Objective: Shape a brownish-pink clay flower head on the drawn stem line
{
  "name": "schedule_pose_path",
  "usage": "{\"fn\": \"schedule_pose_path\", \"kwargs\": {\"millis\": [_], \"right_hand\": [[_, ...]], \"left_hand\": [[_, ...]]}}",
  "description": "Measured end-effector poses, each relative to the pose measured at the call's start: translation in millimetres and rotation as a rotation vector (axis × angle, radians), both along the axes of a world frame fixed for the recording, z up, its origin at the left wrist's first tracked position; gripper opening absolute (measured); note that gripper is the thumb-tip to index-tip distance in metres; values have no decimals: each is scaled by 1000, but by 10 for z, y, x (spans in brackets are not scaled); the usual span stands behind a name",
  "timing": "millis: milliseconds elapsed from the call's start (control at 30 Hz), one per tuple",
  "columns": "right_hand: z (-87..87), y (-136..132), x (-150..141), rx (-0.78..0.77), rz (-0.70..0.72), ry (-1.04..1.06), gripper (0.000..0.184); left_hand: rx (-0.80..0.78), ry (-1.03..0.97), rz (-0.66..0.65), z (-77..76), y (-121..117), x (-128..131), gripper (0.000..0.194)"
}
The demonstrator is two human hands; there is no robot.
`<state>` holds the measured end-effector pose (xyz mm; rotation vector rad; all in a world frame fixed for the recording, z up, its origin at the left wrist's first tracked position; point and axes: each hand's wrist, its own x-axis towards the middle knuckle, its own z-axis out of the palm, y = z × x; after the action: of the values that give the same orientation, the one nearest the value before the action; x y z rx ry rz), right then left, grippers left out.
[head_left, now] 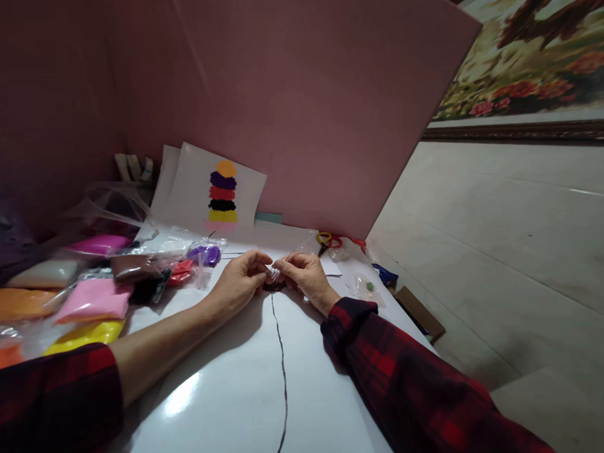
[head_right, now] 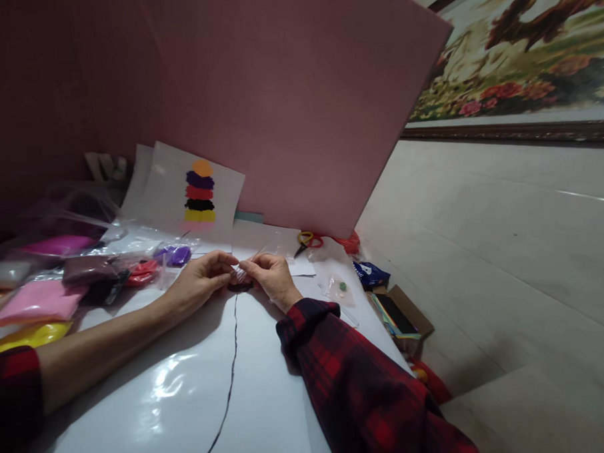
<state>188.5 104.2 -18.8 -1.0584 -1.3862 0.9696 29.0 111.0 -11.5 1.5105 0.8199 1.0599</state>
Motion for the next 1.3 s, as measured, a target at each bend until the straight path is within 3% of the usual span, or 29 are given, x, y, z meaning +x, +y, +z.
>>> {"fn": "schedule_pose_path", "kwargs": {"millis": [367,867,1300], "right_hand": [[7,-12,-8,-8,5,32,38],[27,-28,-12,-16,22,2,38],[-1,-7,-5,-17,29,-8,34]], "left_hand": [[7,21,16,84,-63,-2,8],[-21,36,46,30,-22,0,11],[-66,-11,11,118,-68,1,10]]}}
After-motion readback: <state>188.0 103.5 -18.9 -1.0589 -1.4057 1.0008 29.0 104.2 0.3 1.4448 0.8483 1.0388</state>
